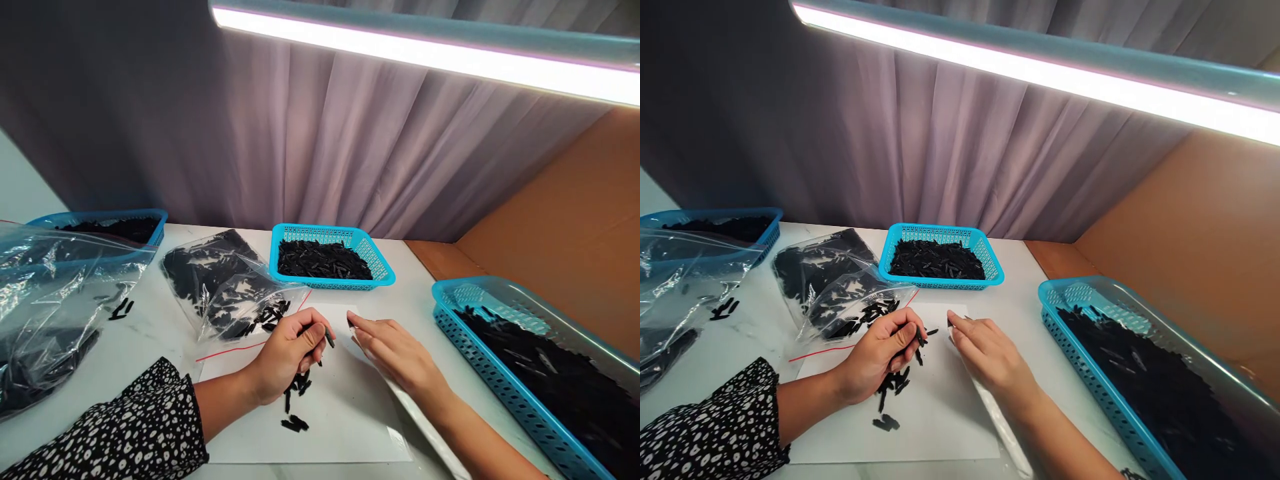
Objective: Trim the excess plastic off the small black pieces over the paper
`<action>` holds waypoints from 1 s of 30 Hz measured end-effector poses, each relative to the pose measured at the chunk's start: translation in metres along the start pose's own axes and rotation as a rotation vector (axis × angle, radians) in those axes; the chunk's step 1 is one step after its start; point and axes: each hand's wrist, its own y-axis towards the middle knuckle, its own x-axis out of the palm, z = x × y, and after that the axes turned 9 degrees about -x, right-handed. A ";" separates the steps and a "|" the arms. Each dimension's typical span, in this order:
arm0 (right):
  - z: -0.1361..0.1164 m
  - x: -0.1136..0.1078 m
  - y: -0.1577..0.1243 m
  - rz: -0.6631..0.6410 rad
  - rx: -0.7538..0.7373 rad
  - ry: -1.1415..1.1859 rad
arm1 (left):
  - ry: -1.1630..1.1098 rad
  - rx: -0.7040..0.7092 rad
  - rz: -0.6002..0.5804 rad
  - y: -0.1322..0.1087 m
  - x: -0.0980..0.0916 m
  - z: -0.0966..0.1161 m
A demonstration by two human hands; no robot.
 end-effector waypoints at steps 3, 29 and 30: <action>-0.008 0.002 -0.007 0.141 0.203 0.127 | 0.031 -0.002 0.019 0.000 0.001 0.000; -0.035 0.001 0.010 0.193 0.061 0.317 | 0.001 -0.189 -0.142 -0.001 -0.002 0.002; -0.035 0.001 0.010 0.192 0.062 0.311 | 0.006 -0.190 -0.144 -0.002 -0.002 0.002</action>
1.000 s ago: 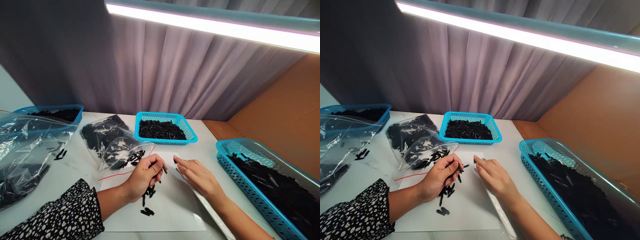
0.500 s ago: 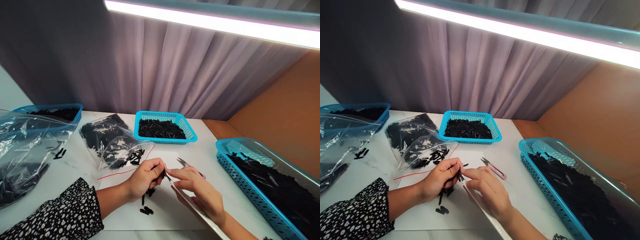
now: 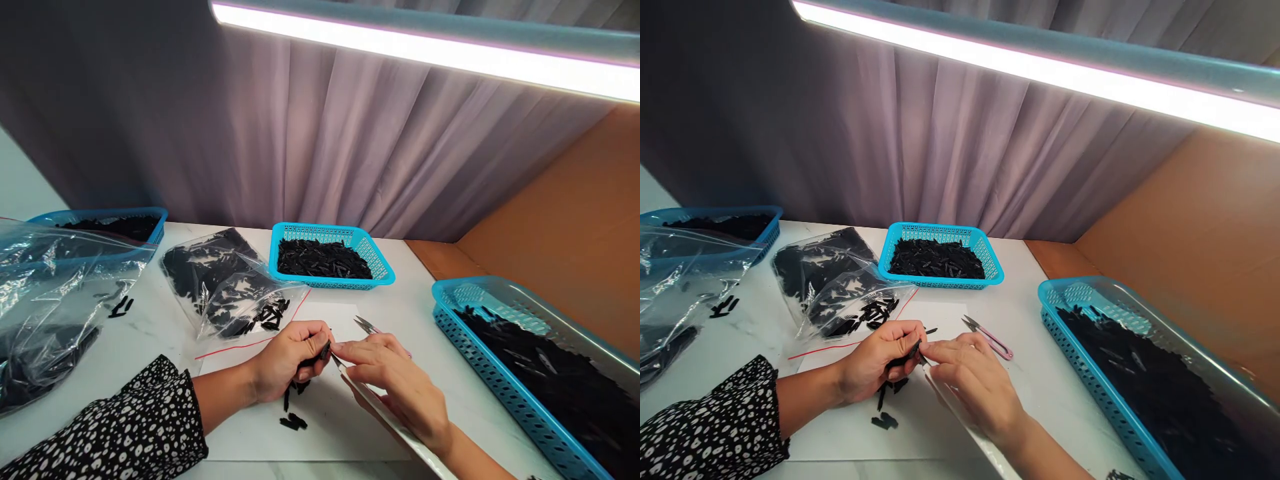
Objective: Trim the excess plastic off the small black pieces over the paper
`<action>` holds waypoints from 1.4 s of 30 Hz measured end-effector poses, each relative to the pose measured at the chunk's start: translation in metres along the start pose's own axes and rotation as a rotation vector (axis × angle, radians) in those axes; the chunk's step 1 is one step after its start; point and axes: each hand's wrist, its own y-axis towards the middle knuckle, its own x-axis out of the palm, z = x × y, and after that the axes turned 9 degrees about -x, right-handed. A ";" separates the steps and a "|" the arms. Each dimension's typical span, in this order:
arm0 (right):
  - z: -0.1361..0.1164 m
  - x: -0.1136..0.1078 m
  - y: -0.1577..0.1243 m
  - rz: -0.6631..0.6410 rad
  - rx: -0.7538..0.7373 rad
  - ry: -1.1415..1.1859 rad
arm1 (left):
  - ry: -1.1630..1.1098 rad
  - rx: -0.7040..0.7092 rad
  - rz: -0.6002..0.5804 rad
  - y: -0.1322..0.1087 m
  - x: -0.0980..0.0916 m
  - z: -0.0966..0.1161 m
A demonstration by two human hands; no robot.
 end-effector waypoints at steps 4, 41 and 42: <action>-0.002 0.000 0.001 -0.006 0.003 -0.024 | 0.004 -0.003 -0.004 0.000 0.000 0.000; 0.035 -0.014 -0.014 -0.322 -0.069 -0.475 | 0.022 0.112 0.089 0.000 0.004 -0.003; 0.036 -0.014 -0.013 -0.359 -0.087 -0.468 | 0.032 0.125 0.095 0.001 0.004 -0.003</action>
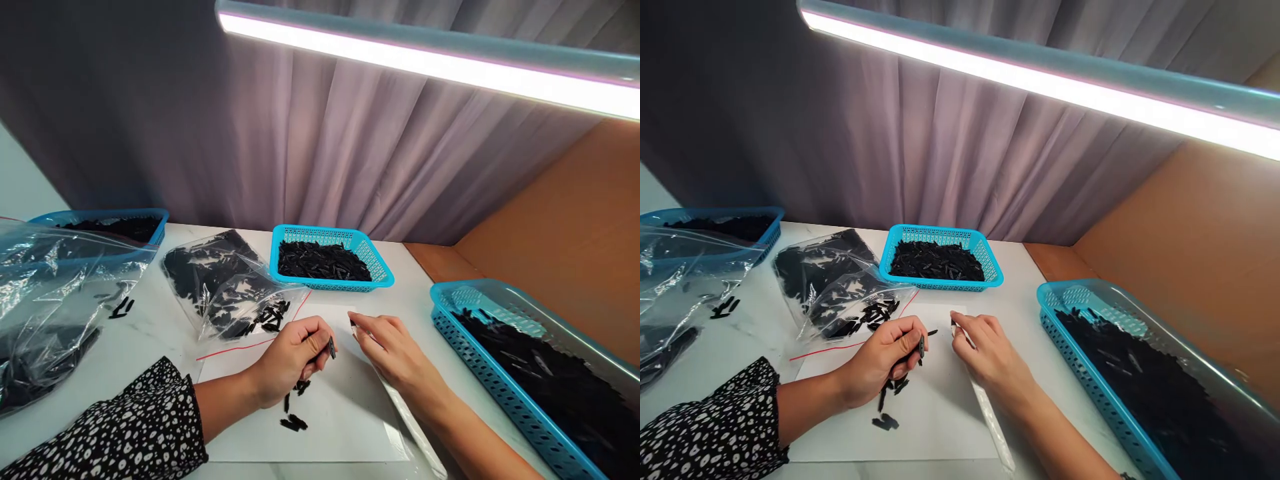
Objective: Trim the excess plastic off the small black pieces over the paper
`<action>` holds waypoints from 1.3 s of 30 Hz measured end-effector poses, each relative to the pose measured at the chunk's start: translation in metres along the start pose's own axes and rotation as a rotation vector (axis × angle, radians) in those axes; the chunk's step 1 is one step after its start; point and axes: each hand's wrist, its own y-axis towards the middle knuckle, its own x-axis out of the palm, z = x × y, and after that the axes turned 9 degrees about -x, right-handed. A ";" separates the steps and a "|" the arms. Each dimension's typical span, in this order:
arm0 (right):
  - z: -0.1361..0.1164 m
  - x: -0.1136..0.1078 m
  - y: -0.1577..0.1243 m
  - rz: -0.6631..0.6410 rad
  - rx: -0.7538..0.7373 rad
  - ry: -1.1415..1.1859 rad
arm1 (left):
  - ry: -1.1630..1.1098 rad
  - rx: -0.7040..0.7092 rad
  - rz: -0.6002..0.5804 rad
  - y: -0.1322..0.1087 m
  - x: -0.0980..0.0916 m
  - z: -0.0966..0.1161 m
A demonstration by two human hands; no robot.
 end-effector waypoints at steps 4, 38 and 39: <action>0.002 0.002 0.001 -0.132 -0.047 0.074 | 0.030 0.030 0.021 0.001 -0.001 -0.001; -0.024 0.011 0.055 0.103 0.954 1.262 | -0.022 0.028 0.021 0.008 -0.012 -0.006; -0.025 0.011 0.054 0.128 0.940 1.216 | -0.023 0.028 0.017 0.008 -0.012 -0.006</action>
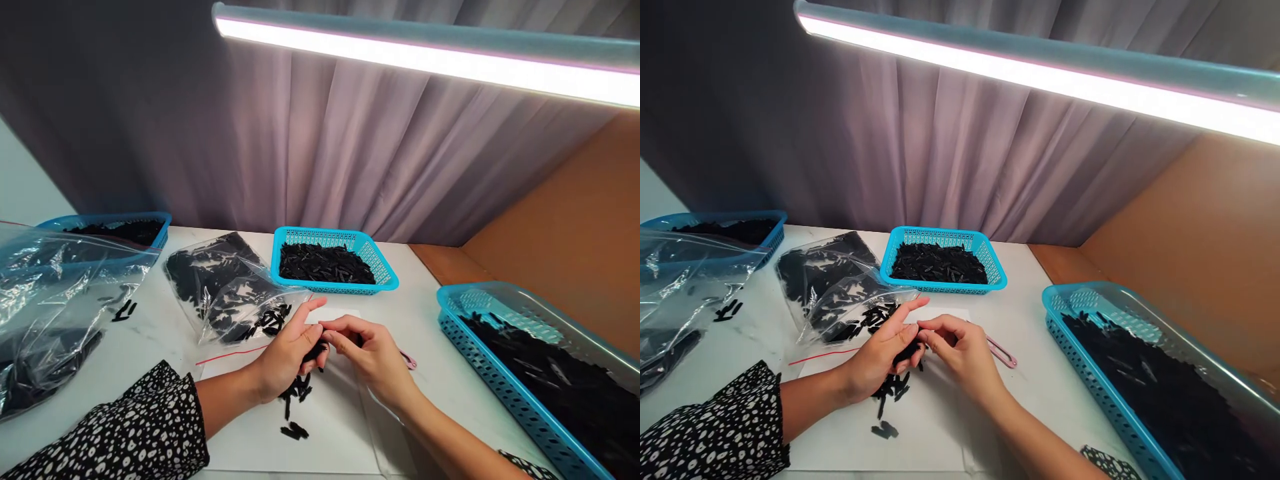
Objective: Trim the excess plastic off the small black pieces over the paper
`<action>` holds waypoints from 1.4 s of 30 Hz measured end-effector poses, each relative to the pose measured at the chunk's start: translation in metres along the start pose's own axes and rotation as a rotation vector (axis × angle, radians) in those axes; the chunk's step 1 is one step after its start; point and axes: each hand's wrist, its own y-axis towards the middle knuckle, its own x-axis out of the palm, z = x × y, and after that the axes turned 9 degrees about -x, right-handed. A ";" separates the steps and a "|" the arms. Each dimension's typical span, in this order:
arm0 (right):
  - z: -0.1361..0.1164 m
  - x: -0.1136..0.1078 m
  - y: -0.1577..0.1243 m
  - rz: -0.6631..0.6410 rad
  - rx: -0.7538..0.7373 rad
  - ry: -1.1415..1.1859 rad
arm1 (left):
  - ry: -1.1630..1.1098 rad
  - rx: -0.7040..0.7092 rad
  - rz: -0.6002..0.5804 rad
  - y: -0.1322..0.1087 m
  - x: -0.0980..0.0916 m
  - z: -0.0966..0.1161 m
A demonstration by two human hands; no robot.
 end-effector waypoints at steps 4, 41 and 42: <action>0.005 -0.002 -0.003 0.138 -0.147 -0.157 | -0.019 0.038 0.001 0.001 0.001 0.001; 0.001 -0.004 -0.003 0.246 0.236 0.395 | 0.004 0.120 0.068 0.002 0.004 0.004; 0.002 -0.004 -0.003 0.247 0.237 0.388 | 0.019 0.128 0.081 0.002 0.005 0.004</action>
